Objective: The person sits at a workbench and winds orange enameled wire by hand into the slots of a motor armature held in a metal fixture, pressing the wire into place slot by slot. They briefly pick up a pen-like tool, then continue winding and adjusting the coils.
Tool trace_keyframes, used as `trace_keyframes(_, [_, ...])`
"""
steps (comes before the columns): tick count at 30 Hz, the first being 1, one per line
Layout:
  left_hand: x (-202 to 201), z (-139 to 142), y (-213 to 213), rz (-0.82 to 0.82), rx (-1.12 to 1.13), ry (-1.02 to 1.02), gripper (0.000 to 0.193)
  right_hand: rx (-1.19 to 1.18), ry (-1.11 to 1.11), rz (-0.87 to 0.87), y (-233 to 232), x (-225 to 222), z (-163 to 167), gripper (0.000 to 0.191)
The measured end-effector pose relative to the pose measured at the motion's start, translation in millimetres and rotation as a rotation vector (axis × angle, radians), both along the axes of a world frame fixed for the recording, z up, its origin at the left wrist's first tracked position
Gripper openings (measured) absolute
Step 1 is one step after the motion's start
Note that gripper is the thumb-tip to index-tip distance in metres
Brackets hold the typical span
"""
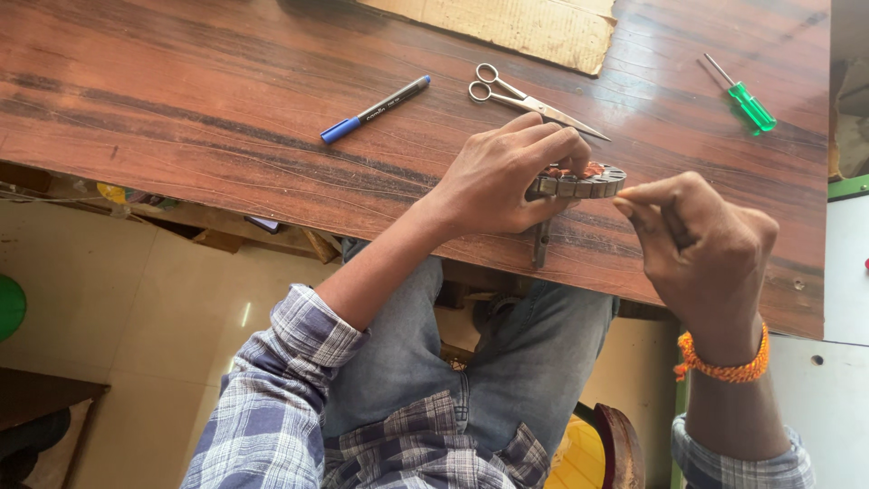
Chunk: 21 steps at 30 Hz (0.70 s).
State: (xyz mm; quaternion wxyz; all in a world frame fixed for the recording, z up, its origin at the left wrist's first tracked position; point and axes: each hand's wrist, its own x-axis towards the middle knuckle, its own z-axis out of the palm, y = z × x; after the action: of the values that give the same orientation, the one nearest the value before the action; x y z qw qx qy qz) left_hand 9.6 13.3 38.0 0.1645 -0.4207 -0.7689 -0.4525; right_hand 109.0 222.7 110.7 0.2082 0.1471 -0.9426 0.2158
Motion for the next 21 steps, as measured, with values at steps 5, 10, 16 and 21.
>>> trace_keyframes(5, [1.4, -6.6, 2.7, 0.012, 0.069, 0.006, 0.030, -0.024, -0.020, 0.028, -7.3, -5.7, 5.3, 0.013])
trace_keyframes(10, [0.3, -12.3, 3.1, 0.005, 0.077, 0.009, 0.033, 0.040, -0.021, -0.028, -14.6, 0.7, 16.7, 0.011])
trace_keyframes(16, [-0.3, -15.7, 5.6, 0.018, 0.077, 0.037, 0.034, -0.006, 0.020, 0.000, -12.9, -12.6, 19.0, 0.013])
trace_keyframes(21, [0.4, -12.4, 4.3, 0.015, 0.079, 0.020, 0.039, 0.055, 0.096, 0.095, -7.9, -51.0, 10.2, 0.013])
